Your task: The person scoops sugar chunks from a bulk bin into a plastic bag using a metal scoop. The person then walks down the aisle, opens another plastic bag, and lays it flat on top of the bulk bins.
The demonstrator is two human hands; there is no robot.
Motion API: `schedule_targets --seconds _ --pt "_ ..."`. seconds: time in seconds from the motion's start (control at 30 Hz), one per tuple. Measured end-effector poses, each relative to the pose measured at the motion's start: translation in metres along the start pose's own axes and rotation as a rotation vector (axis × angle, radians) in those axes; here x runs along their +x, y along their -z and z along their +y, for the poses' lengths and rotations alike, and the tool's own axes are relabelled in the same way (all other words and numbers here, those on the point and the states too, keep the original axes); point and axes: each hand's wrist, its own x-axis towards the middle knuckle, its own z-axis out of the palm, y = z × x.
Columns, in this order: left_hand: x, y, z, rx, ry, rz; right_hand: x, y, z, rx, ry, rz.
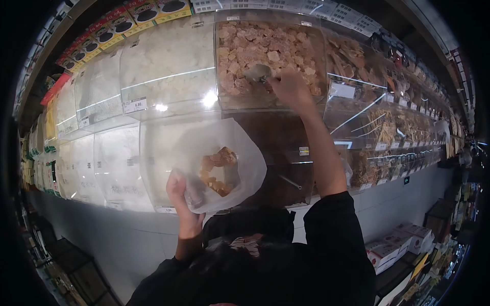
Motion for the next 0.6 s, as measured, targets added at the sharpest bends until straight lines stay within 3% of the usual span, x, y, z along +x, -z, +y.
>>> schedule_targets --seconds 0.03,0.13,0.23,0.33,0.43,0.6 --pt "0.001 0.0 -0.003 -0.003 0.013 0.0 -0.002 0.005 -0.002 -0.023 -0.027 -0.032" --pt "0.002 0.0 -0.013 -0.062 0.034 -0.024 -0.008 -0.04 0.046 0.074 0.047 0.232" --pt "-0.004 -0.004 -0.012 -0.136 0.026 -0.034 0.01 -0.061 0.038 -0.107 -0.009 0.357" --pt "-0.006 -0.008 -0.001 -0.074 -0.007 -0.014 0.046 -0.075 0.022 -0.09 -0.012 0.451" --pt "-0.017 0.0 0.004 -0.019 -0.071 0.028 0.088 -0.072 0.023 -0.049 -0.118 0.31" --pt "-0.018 0.012 0.004 -0.022 -0.084 0.064 0.126 -0.085 0.03 -0.021 -0.188 0.342"
